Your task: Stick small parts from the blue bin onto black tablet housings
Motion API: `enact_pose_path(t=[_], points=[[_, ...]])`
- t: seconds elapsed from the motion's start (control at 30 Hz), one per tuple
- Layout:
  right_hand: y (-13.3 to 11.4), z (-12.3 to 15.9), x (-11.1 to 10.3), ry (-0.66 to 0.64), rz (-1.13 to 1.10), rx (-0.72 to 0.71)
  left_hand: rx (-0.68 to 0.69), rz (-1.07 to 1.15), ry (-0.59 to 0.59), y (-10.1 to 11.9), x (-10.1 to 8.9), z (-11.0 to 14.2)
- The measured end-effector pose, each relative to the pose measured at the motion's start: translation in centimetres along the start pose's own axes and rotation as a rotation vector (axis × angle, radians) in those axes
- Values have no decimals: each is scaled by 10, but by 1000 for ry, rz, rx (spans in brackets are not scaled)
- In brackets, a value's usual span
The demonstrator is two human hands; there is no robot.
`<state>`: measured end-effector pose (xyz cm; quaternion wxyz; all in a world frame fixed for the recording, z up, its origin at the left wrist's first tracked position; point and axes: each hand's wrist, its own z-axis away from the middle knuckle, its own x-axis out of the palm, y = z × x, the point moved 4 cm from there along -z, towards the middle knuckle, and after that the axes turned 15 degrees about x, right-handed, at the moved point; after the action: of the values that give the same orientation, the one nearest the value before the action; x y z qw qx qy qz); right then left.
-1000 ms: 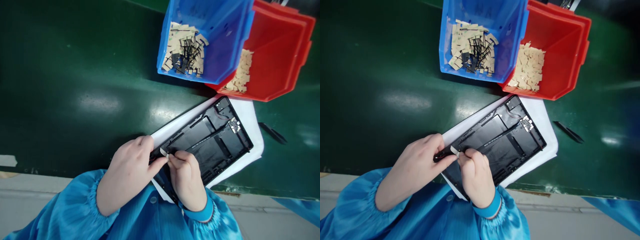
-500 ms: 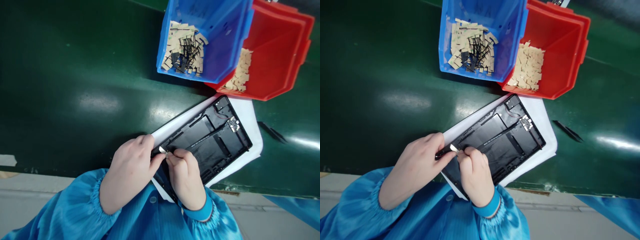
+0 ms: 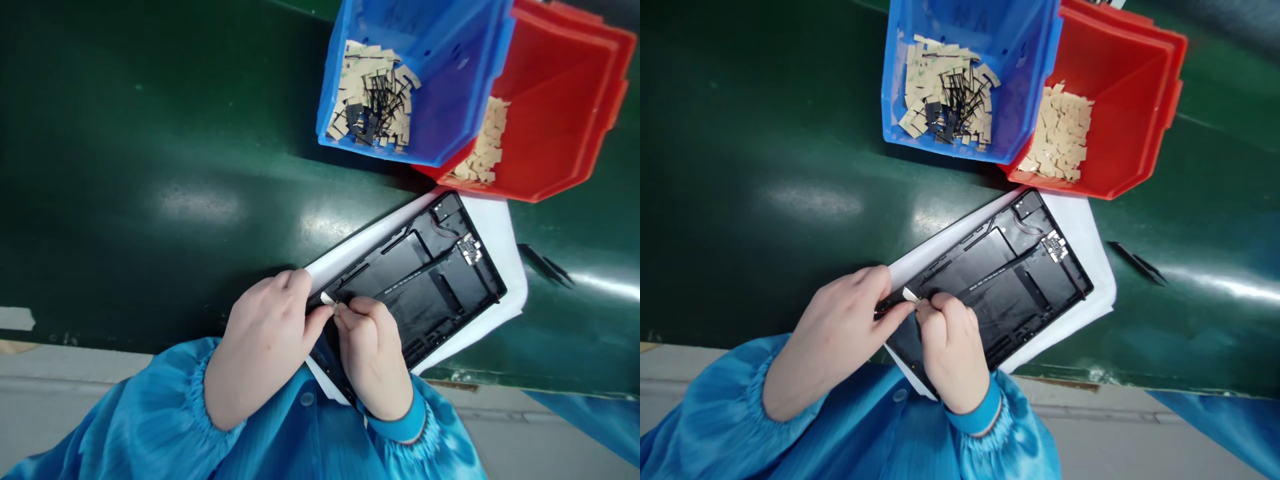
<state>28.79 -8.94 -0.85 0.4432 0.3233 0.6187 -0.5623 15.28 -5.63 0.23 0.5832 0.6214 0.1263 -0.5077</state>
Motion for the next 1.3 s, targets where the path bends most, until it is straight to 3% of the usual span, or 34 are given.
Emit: enact_pose_path(t=[0.8, 1.3], points=[[3, 2, -1, 12, -51, 20, 15, 55, 4, -3, -1, 0], [-1, -1, -4, -5, -3, 9, 14, -37, 13, 1, 1, 2]])
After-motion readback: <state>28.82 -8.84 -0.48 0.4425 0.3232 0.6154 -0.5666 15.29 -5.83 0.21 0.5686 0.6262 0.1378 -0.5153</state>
